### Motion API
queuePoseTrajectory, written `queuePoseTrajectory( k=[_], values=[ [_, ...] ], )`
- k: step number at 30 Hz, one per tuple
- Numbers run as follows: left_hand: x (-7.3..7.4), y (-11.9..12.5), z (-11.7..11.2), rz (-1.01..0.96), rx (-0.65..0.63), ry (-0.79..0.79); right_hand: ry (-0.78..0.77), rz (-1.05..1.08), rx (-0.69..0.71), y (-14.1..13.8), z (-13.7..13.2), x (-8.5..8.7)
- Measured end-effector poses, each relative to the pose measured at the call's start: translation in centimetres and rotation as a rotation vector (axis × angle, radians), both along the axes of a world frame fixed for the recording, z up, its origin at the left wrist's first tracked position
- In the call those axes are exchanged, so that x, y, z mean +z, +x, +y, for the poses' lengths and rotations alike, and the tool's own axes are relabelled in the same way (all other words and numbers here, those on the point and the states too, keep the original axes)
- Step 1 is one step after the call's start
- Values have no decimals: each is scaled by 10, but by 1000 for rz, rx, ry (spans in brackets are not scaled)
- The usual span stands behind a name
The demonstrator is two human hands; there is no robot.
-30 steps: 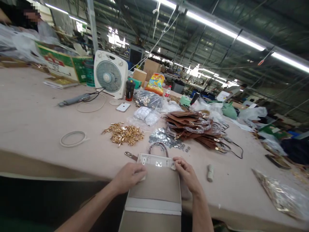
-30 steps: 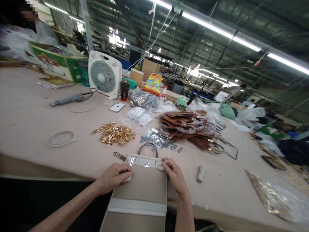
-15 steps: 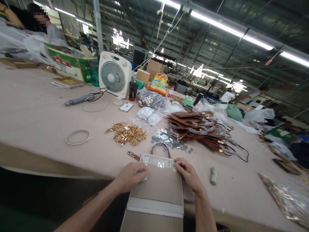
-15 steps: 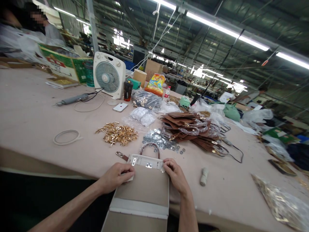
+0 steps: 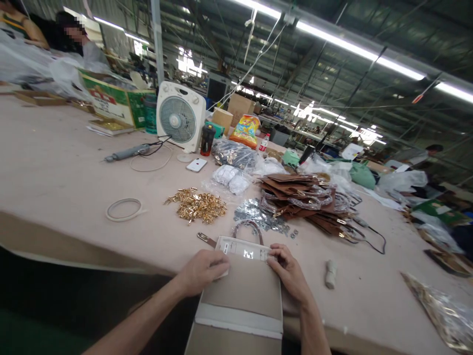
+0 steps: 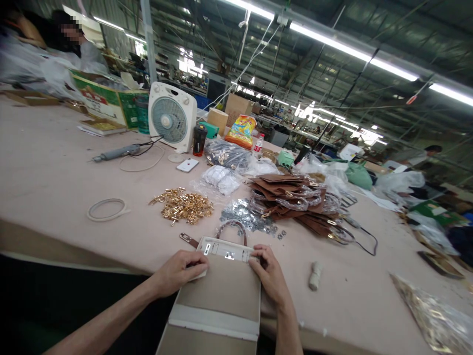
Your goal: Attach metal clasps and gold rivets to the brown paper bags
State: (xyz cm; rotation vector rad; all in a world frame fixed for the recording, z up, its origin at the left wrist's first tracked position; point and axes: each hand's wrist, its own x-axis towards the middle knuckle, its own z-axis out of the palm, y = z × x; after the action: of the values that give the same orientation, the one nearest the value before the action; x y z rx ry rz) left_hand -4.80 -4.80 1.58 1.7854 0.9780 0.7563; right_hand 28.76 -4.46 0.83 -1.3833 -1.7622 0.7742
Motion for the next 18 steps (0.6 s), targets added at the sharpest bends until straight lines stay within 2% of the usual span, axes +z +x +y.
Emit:
queuePoseTrajectory(
  k=[7, 13, 18],
  values=[
    [1, -2, -1, -44, -30, -27, -165, 116, -51, 1, 7, -8],
    [-5, -4, -1, -55, -44, -55, -144, 117, -173, -8, 14, -8],
    [-10, -8, -1, -58, -64, -51, -80, 62, -298, -12, 10, -20]
  ],
)
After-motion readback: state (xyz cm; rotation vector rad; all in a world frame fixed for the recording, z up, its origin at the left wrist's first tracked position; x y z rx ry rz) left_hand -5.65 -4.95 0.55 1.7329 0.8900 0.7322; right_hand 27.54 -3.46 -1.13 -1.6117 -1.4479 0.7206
